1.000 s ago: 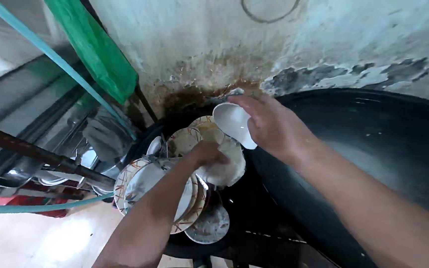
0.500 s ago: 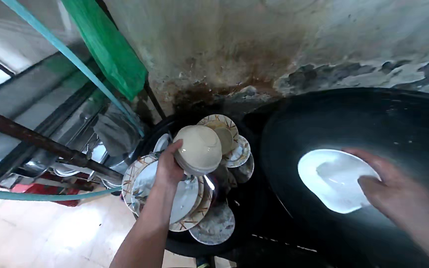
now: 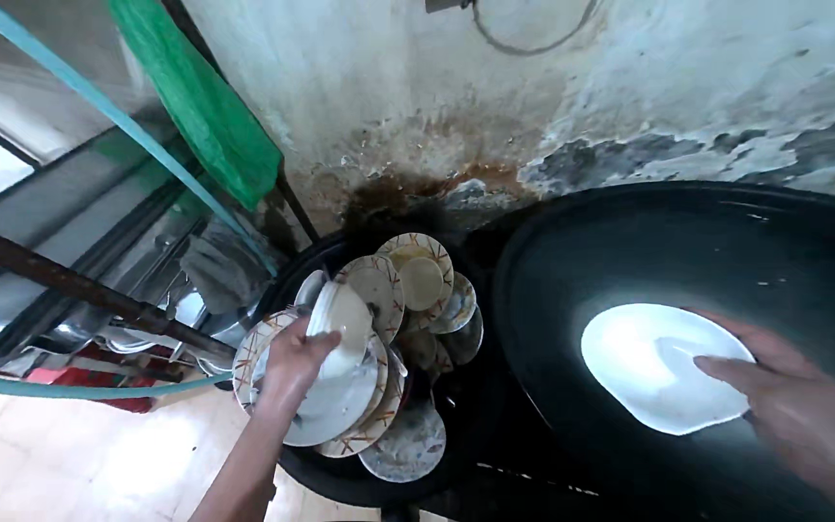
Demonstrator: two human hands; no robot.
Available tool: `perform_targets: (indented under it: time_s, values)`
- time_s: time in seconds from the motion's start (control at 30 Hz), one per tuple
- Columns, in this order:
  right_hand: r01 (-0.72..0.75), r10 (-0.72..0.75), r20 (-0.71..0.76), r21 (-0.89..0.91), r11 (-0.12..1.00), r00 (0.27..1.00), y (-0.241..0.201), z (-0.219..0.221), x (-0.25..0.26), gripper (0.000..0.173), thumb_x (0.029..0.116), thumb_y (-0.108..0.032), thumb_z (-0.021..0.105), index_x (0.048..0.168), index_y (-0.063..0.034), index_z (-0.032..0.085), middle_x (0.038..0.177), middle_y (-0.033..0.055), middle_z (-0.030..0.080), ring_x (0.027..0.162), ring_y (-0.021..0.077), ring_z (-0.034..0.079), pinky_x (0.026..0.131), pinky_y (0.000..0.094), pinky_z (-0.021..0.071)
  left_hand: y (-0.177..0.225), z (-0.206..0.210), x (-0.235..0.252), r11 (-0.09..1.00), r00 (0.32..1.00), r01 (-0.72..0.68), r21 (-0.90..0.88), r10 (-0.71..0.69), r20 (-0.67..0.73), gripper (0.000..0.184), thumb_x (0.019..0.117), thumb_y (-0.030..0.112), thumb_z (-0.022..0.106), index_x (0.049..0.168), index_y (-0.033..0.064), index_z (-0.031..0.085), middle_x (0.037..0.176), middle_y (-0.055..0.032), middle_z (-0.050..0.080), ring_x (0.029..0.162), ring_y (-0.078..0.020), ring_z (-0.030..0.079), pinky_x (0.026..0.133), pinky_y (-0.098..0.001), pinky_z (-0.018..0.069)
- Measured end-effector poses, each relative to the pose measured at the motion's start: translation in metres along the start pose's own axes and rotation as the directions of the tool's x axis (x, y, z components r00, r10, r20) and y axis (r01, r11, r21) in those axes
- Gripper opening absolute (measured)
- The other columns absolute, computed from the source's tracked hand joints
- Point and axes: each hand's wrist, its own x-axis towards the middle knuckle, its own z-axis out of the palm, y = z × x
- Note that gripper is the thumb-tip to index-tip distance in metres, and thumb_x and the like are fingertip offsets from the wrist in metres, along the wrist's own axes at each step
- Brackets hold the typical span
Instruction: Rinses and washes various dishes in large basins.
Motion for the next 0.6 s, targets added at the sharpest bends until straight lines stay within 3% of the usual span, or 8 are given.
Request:
perform_targets:
  time_s: [0.07,0.13,0.23,0.33,0.4,0.5,0.6]
  values:
    - [-0.04,0.039,0.025,0.049,0.998,0.999,-0.013,0.012,-0.001,0.048,0.0975,-0.004,0.05,0.144,-0.0154,0.052,0.12,0.0048,0.065,0.096,0.008,0.066,0.079,0.0302,0.0569,-0.014,-0.003,-0.008,0.973,0.998,-0.053,0.223,0.043,0.049,0.027,0.0908,0.021,0.078,0.116,0.0106,0.073,0.092,-0.0068,0.073,0.081,-0.0183,0.07,0.077,-0.0439,0.0584]
    - [-0.044,0.04,0.064,0.049,0.998,0.997,-0.028,0.028,-0.001,0.049,0.0968,-0.004,0.049,0.144,-0.0149,0.052,0.119,0.0048,0.065,0.095,0.0084,0.066,0.079,0.0307,0.0573,-0.034,-0.004,-0.015,0.915,0.989,-0.136,0.38,0.1,0.112,0.042,0.0904,0.03,0.076,0.127,0.0105,0.07,0.113,-0.0112,0.073,0.101,-0.0244,0.071,0.093,-0.0508,0.0569]
    - [-0.023,0.018,0.147,0.029,0.999,0.989,-0.046,0.06,0.003,0.049,0.0983,0.0,0.049,0.145,-0.0141,0.051,0.124,0.0113,0.064,0.099,0.017,0.067,0.083,0.0395,0.057,-0.047,-0.003,-0.027,0.821,0.967,-0.241,0.518,0.159,0.197,0.043,0.0915,0.036,0.07,0.123,0.0068,0.072,0.12,-0.0166,0.071,0.116,-0.032,0.066,0.102,-0.0548,0.051]
    - [0.013,-0.024,0.244,0.048,0.999,0.969,-0.069,0.103,0.003,0.05,0.0964,0.004,0.049,0.144,-0.0132,0.053,0.127,0.0131,0.064,0.103,0.0215,0.067,0.086,0.0435,0.0568,-0.041,-0.003,-0.036,0.744,0.936,-0.307,0.594,0.125,0.328,0.05,0.097,0.04,0.066,0.134,0.0059,0.066,0.133,-0.0191,0.065,0.132,-0.0364,0.056,0.113,-0.055,0.0418]
    - [0.044,-0.065,0.298,0.076,0.996,0.952,-0.088,0.136,0.0,0.051,0.0952,0.003,0.052,0.143,-0.0132,0.054,0.129,0.0115,0.064,0.105,0.0203,0.067,0.087,0.0422,0.057,-0.04,-0.001,-0.038,0.722,0.924,-0.331,0.607,0.117,0.365,0.056,0.0981,0.046,0.063,0.136,0.005,0.064,0.135,-0.0188,0.064,0.134,-0.036,0.055,0.115,-0.054,0.0404]
    - [0.151,-0.182,0.387,0.109,0.982,0.904,-0.111,0.188,-0.006,0.052,0.0951,0.0,0.054,0.146,-0.0123,0.051,0.133,0.0118,0.062,0.111,0.0197,0.066,0.091,0.0423,0.0569,-0.048,-0.002,-0.042,0.781,0.909,-0.349,0.518,0.147,0.39,0.059,0.0991,0.05,0.06,0.134,0.0027,0.065,0.135,-0.0185,0.064,0.134,-0.0347,0.055,0.116,-0.0529,0.0396]
    - [0.3,-0.249,0.468,-0.037,0.953,0.848,-0.131,0.238,-0.014,0.05,0.1009,-0.003,0.054,0.15,-0.0121,0.049,0.144,0.017,0.057,0.124,0.0293,0.061,0.102,0.0545,0.0506,-0.066,-0.001,-0.048,0.832,0.874,-0.42,0.362,0.264,0.408,0.045,0.104,0.037,0.056,0.129,0.0015,0.068,0.131,-0.0185,0.067,0.131,-0.0342,0.058,0.114,-0.0513,0.0418]
